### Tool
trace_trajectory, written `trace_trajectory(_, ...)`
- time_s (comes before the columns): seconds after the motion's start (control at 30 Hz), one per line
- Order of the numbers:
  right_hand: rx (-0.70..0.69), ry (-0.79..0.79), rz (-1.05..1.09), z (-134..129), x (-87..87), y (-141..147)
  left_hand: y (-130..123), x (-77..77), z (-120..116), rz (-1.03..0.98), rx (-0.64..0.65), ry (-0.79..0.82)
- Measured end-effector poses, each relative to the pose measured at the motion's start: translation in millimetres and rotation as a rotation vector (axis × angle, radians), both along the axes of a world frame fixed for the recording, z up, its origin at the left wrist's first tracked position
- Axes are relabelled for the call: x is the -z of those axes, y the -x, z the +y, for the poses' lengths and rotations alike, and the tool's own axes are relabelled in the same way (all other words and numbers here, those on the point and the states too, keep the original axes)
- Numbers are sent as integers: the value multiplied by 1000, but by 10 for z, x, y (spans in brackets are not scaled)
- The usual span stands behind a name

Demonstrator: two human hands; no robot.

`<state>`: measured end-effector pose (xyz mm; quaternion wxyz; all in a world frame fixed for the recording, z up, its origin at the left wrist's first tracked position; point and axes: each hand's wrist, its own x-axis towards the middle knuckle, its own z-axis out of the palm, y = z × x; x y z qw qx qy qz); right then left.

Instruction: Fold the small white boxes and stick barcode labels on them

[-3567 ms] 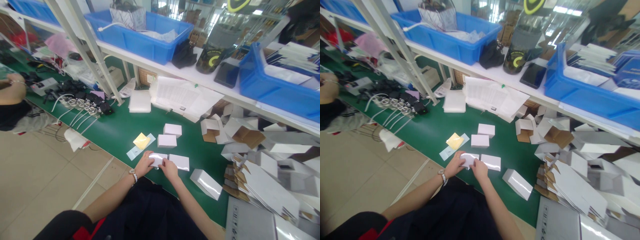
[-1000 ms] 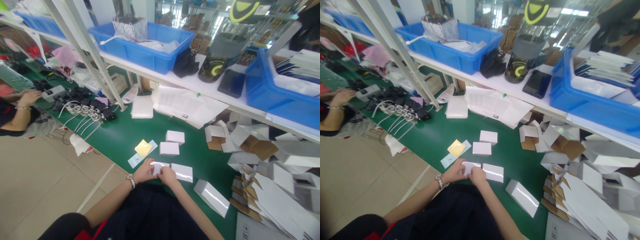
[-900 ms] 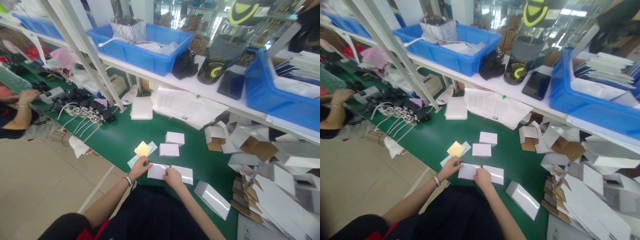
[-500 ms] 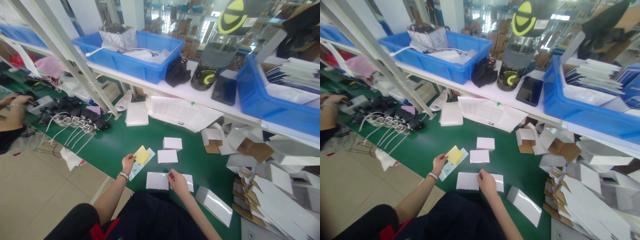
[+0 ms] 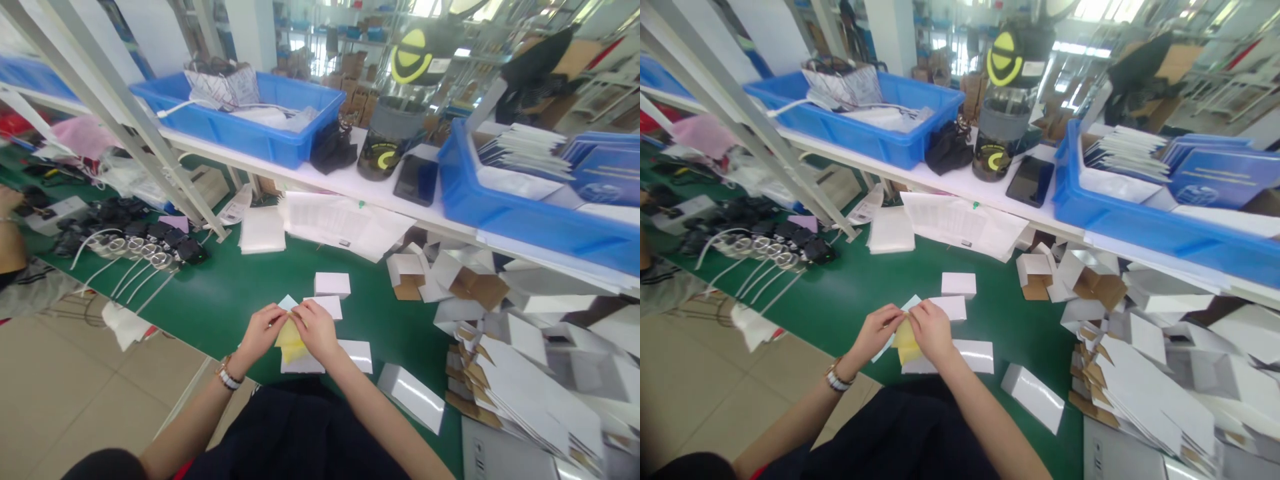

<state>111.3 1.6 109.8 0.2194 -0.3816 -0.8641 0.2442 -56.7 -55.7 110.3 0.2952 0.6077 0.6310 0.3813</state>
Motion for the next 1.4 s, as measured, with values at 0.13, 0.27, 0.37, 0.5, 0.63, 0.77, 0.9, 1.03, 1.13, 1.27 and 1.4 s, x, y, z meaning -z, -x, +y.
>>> trace_trajectory(0.13,50,-129,-6,-168,26,-123,-123,-66,-52,-19,-17,72)
trace_trajectory(0.27,63,-123,24,-288,75,-284,-314,-105,-104,-96,-40,175)
trace_trajectory(0.37,87,-91,77,-359,120,-454,-472,-89,-139,-172,-37,267)
trace_trajectory(0.5,97,-34,146,-472,187,-692,-721,31,-200,-234,-47,347)
trace_trajectory(0.63,128,64,235,-592,266,-903,-930,222,-242,-203,-123,356)
trace_trajectory(0.77,359,227,345,-636,460,-1249,-859,355,-174,-73,-335,280)
trace_trajectory(0.9,602,399,348,-639,818,-1749,-756,406,-111,145,-502,71)
trace_trajectory(1.03,616,520,276,-666,1146,-2064,-1100,553,-208,436,-7,-84)
trace_trajectory(1.13,566,553,215,-663,1285,-2082,-1475,763,-310,504,315,-31)
trace_trajectory(1.27,489,550,142,-621,1364,-1977,-1688,1019,-372,535,374,-6)
trace_trajectory(1.4,409,534,81,-593,1392,-1885,-1661,1135,-376,547,361,6)
